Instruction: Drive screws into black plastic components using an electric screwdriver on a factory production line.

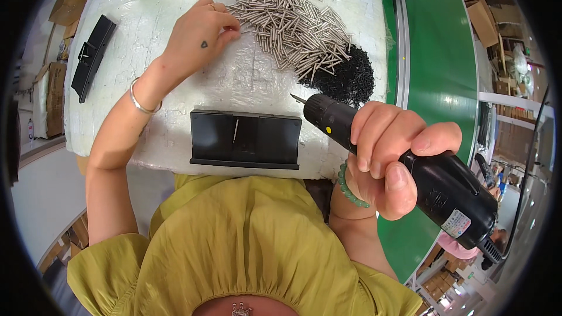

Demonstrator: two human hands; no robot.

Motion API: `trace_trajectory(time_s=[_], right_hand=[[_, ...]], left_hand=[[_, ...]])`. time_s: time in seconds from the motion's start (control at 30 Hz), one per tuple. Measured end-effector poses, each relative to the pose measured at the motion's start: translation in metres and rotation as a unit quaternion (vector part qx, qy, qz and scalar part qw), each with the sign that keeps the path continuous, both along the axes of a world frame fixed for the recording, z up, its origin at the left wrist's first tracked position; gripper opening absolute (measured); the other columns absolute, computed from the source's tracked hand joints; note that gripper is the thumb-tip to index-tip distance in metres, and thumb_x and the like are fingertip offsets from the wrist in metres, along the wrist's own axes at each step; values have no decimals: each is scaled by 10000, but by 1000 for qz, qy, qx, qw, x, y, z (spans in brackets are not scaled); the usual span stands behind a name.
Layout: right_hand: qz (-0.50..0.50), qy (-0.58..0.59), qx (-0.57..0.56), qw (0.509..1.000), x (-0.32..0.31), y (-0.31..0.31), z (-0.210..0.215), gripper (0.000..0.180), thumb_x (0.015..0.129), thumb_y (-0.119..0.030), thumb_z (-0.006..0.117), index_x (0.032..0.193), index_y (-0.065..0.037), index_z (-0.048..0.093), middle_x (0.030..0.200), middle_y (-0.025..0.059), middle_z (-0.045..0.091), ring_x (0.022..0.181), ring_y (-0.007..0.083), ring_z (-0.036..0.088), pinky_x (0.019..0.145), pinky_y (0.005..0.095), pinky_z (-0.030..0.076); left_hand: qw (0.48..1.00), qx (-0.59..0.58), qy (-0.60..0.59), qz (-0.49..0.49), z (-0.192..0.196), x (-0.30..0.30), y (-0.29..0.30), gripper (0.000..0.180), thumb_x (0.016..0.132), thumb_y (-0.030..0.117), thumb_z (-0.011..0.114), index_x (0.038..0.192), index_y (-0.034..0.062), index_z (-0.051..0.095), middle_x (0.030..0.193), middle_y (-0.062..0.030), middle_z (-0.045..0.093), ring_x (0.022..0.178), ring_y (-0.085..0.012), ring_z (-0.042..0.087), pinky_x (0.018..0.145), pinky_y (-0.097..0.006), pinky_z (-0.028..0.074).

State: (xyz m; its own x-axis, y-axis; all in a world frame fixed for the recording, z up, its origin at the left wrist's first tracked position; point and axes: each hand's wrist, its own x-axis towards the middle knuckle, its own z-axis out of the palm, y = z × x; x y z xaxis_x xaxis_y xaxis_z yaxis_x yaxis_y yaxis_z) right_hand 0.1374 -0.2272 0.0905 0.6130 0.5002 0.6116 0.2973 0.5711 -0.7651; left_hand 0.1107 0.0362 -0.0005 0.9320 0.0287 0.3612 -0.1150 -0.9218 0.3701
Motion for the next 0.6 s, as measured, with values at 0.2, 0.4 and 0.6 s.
trace_trajectory(time_s=[0.2, 0.4, 0.6], right_hand=[[19, 0, -12, 1000, -5, 2, 3, 258, 758, -150, 515, 1004, -121, 440, 590, -55, 425, 506, 64, 416, 591, 253, 340], [30, 3, -44, 999, -16, 6, 4, 240, 740, -146, 548, 955, -136, 442, 563, -78, 478, 480, 46, 452, 543, 214, 368], [106, -5, -54, 993, -17, 14, -2, 281, 730, -121, 595, 967, -140, 446, 554, -92, 498, 457, 34, 466, 523, 185, 386]], left_hand=[[999, 45, 9, -8, 10, -19, -3, 65, 765, 136, 667, 799, 81, 670, 743, -36, 616, 790, -240, 558, 659, -339, 473], [982, -174, -6, -75, 22, -83, -38, 126, 682, 52, 694, 797, 84, 651, 738, -16, 625, 731, -239, 580, 638, -345, 497], [986, -151, -29, -59, 11, -107, -66, 184, 630, 36, 718, 786, 90, 638, 772, 6, 591, 788, -195, 567, 563, -309, 507]])
